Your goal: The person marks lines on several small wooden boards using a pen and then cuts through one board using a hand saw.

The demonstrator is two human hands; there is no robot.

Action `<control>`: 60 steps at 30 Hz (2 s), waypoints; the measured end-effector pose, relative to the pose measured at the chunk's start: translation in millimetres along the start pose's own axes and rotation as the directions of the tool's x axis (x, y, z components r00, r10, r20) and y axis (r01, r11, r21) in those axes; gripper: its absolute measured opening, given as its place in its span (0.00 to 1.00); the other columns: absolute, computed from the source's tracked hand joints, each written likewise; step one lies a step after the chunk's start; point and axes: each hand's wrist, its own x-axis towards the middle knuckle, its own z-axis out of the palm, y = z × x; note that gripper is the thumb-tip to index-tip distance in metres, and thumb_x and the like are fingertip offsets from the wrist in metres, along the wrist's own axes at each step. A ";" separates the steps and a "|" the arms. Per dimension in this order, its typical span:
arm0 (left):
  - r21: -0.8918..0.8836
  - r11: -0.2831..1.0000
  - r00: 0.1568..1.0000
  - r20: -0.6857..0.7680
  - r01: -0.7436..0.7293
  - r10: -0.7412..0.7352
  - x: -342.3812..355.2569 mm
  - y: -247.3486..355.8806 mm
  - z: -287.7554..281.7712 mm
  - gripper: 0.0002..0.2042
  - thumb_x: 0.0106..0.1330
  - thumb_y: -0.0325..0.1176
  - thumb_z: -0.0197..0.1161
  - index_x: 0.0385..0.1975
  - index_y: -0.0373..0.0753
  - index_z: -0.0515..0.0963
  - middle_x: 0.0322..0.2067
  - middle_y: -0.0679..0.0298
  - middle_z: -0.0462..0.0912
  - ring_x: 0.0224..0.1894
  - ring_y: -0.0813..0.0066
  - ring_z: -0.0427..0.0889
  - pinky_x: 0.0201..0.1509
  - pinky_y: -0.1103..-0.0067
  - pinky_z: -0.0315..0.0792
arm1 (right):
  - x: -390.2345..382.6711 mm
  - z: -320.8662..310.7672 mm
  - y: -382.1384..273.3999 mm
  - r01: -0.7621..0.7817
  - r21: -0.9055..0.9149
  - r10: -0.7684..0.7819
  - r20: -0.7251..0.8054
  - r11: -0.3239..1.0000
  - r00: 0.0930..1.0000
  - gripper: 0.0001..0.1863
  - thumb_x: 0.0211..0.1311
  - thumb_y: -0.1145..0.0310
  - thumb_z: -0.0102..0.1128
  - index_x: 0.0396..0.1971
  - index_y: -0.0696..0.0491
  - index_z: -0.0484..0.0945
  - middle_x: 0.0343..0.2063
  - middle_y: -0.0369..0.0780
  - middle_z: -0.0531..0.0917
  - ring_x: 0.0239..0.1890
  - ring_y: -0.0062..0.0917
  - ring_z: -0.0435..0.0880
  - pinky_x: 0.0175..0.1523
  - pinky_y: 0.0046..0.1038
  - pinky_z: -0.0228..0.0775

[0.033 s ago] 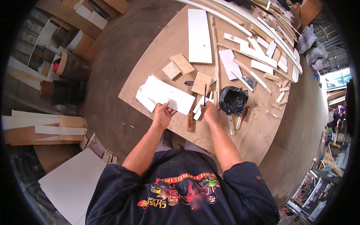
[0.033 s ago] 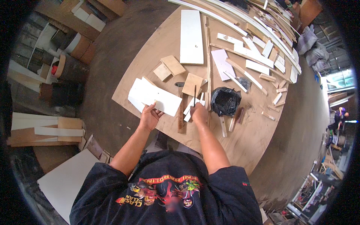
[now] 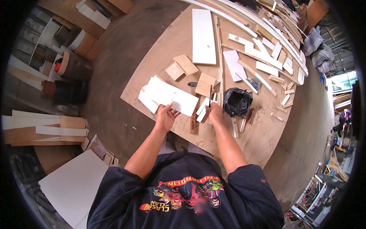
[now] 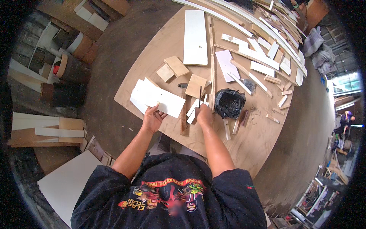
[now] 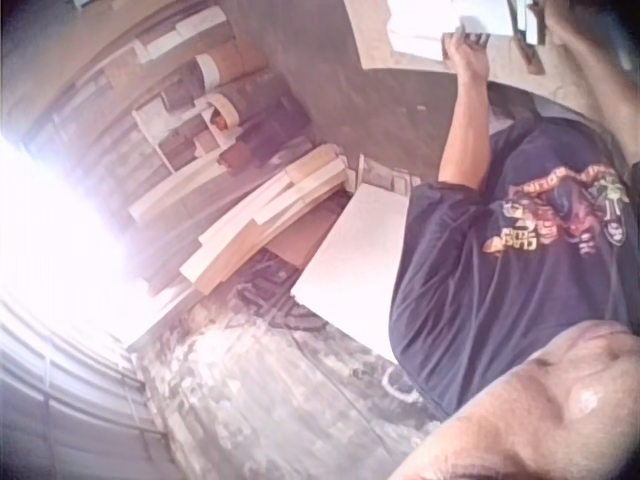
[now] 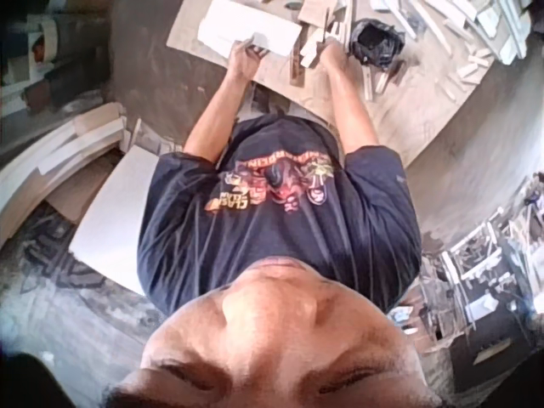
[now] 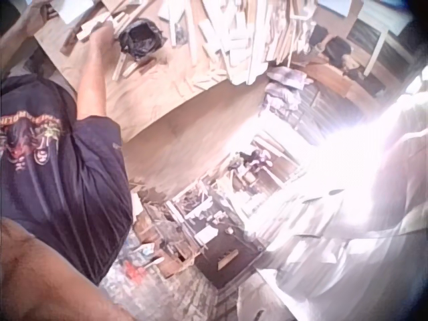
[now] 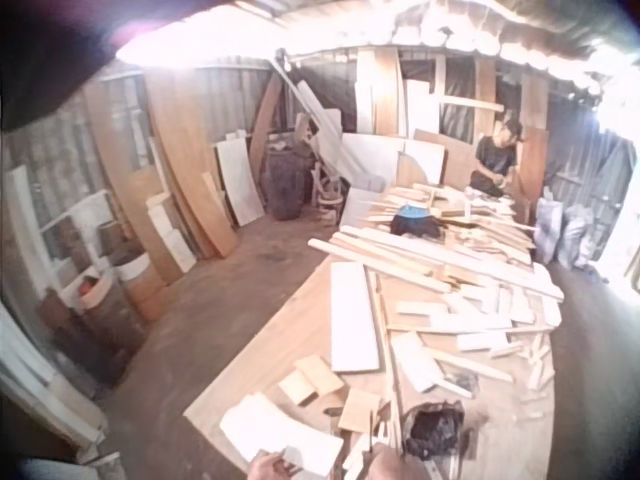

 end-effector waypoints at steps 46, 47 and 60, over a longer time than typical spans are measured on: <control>-0.086 0.887 0.846 0.271 -0.454 0.459 -45.5 33.4 72.3 0.21 0.77 0.44 0.51 0.62 0.38 0.69 0.58 0.55 0.78 0.60 0.63 0.79 0.64 0.64 0.74 | -95.1 -140.2 -172.5 0.789 0.535 -0.602 -0.534 0.303 0.594 0.09 0.71 0.72 0.58 0.44 0.61 0.80 0.41 0.47 0.85 0.46 0.35 0.84 0.53 0.31 0.75; -0.110 0.882 0.835 0.286 -0.458 0.470 -49.8 39.8 80.8 0.23 0.77 0.48 0.50 0.63 0.38 0.69 0.58 0.55 0.78 0.60 0.62 0.79 0.64 0.64 0.74 | -104.9 -136.6 -180.2 0.780 0.555 -0.577 -0.549 0.290 0.605 0.09 0.71 0.72 0.58 0.45 0.61 0.79 0.41 0.47 0.85 0.47 0.34 0.84 0.54 0.31 0.75; -0.082 0.874 0.709 0.551 -0.479 0.441 -117.7 154.5 103.4 0.52 0.63 0.81 0.34 0.69 0.35 0.61 0.61 0.47 0.74 0.61 0.53 0.76 0.65 0.59 0.73 | -211.3 -144.1 -269.8 0.685 0.703 -0.668 -0.417 0.192 0.616 0.08 0.68 0.79 0.55 0.44 0.65 0.75 0.35 0.47 0.84 0.34 0.23 0.84 0.40 0.23 0.77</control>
